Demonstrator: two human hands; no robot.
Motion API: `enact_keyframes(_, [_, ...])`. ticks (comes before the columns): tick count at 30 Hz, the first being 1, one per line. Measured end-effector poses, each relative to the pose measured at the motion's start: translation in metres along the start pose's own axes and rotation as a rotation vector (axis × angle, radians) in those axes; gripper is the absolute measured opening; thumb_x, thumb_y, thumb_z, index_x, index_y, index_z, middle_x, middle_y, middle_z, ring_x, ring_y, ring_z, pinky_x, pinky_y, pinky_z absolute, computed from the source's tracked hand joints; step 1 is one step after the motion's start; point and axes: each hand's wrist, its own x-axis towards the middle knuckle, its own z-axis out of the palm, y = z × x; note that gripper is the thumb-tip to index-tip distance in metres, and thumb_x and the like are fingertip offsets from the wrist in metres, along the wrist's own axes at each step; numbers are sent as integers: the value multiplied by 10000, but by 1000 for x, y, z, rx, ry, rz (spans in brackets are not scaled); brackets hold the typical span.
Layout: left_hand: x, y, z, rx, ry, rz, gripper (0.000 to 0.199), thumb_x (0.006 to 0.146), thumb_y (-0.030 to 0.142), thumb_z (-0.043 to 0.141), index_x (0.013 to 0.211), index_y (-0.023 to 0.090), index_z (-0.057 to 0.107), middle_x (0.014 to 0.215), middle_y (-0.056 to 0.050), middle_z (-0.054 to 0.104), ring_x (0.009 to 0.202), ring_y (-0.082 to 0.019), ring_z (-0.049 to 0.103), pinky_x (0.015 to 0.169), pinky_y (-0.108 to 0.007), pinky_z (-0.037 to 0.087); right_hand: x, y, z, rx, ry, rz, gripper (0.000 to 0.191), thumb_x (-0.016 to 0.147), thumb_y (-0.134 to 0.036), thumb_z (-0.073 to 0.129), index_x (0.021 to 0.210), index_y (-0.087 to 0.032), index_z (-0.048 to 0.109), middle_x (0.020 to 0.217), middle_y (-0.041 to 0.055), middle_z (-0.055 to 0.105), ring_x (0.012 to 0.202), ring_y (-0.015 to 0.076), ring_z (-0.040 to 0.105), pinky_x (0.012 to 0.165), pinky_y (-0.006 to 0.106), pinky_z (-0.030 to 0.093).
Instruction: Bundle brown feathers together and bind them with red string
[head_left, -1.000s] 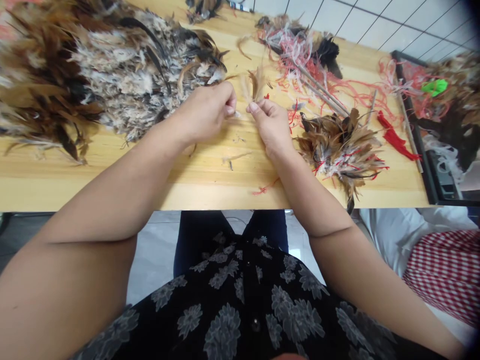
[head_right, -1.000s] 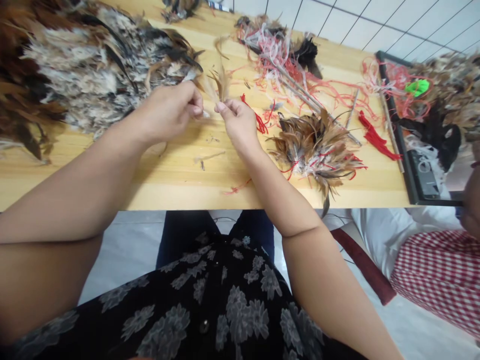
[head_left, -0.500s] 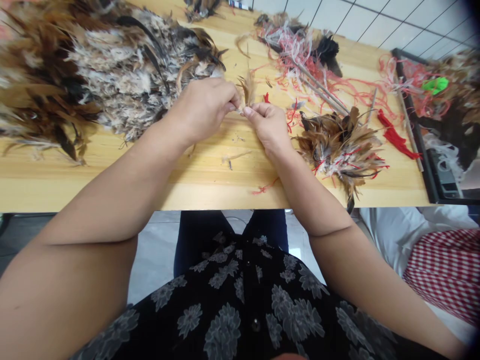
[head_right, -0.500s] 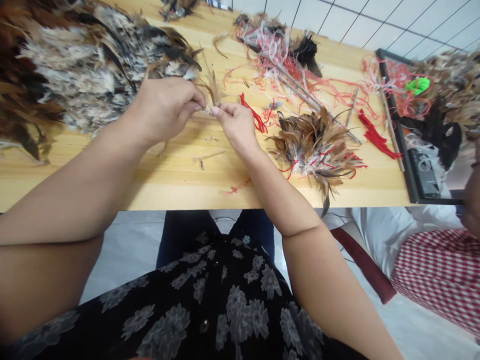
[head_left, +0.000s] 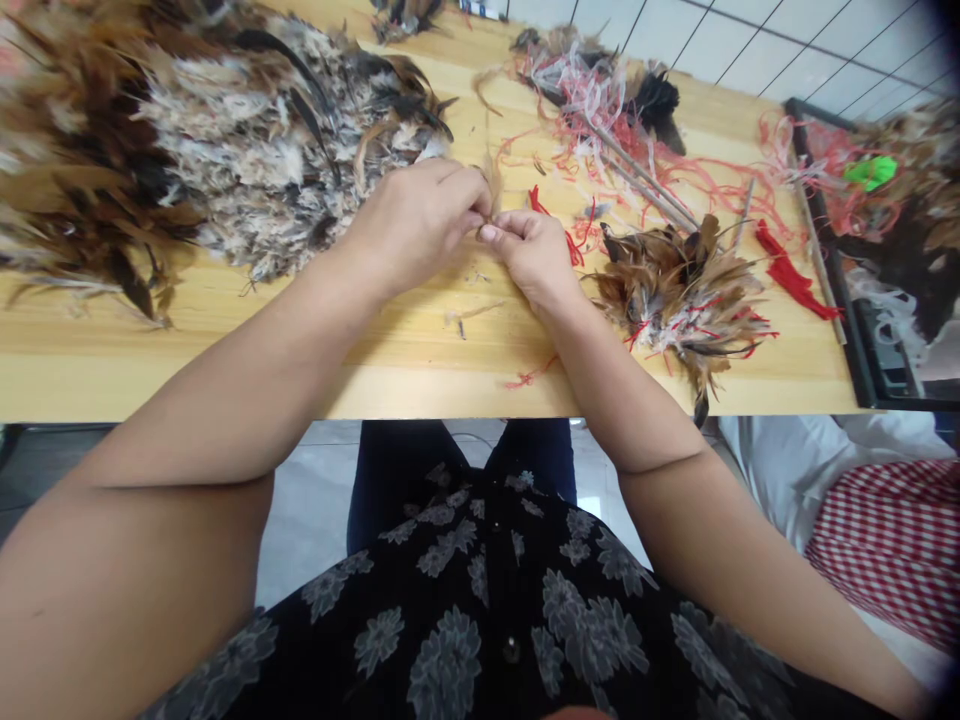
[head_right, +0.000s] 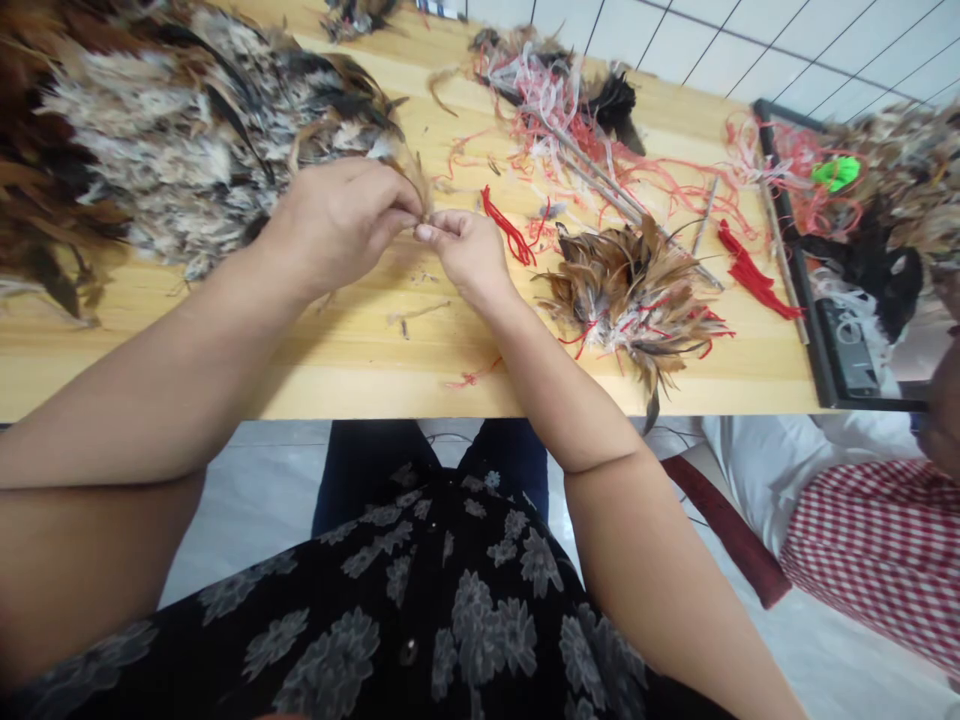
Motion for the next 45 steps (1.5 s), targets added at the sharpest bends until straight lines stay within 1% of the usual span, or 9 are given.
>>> enact_keyframes(3, [1, -4, 1, 19, 274, -16, 136, 1159, 252, 612, 1224, 229, 728, 1364, -142, 800, 1341, -298, 704, 1184, -459, 570, 1, 3, 0, -9, 16, -14, 529, 1037, -631, 876, 831, -192, 665, 781, -18, 574, 916, 174, 684, 967, 364, 673])
enact_keyframes(6, [2, -11, 1, 19, 522, -179, 160, 1159, 311, 648, 1121, 191, 747, 1251, -122, 790, 1171, -245, 713, 1011, -411, 599, 1, 3, -1, -7, 53, -26, 504, 1097, -618, 807, 879, -186, 669, 843, -21, 610, 894, 141, 658, 946, 336, 647])
enact_keyframes(9, [4, -11, -2, -208, 364, -341, 170, 1071, 350, 687, 968, 223, 730, 1041, -51, 768, 887, -205, 615, 836, -406, 549, 1, 2, -1, 4, 71, -32, 496, 1111, -622, 784, 911, -184, 664, 900, -11, 625, 934, 142, 657, 953, 334, 626])
enact_keyframes(11, [4, -6, -4, -437, 176, -373, 192, 1010, 422, 727, 943, 243, 742, 986, -37, 774, 846, -211, 570, 814, -415, 509, 0, 1, -1, 11, 77, -32, 519, 1089, -650, 805, 895, -198, 641, 895, -7, 610, 956, 157, 659, 964, 349, 632])
enact_keyframes(13, [5, 0, -5, -603, 92, -374, 241, 953, 495, 768, 930, 256, 750, 979, -42, 787, 858, -228, 568, 825, -432, 489, -1, 0, 0, 14, 76, -31, 544, 1069, -677, 823, 874, -212, 618, 868, -10, 586, 958, 171, 662, 968, 364, 646])
enact_keyframes(20, [4, 3, 2, -868, 29, -358, 225, 913, 347, 848, 770, 269, 692, 778, -20, 684, 773, -209, 548, 811, -420, 485, -7, -10, 7, 28, -6, 2, 535, 1040, -658, 869, 853, -199, 668, 838, 1, 675, 992, 199, 736, 998, 371, 686])
enact_keyframes(27, [7, 2, 13, -1352, 111, -555, 382, 867, 15, 1010, 706, 235, 742, 730, -1, 700, 733, -159, 651, 810, -295, 570, -14, -23, 7, 172, -117, -22, 567, 1024, -722, 854, 920, -174, 753, 1054, 40, 875, 1176, 225, 845, 1197, 434, 688])
enact_keyframes(36, [7, -9, 14, -1533, 193, -485, 364, 917, 114, 1017, 676, 265, 789, 682, 13, 662, 675, -141, 550, 679, -251, 533, -15, -32, 5, 292, -111, -30, 434, 966, -569, 966, 980, -168, 803, 1044, 7, 898, 1245, 222, 872, 1279, 471, 657])
enact_keyframes(45, [11, 6, 7, -1655, 120, -616, 619, 1209, -29, 616, 655, 194, 778, 671, -32, 696, 625, -98, 601, 628, -162, 551, -18, -37, 8, 383, -100, 13, 315, 985, -427, 982, 945, -177, 795, 1034, -9, 905, 1097, 158, 881, 1240, 396, 683])
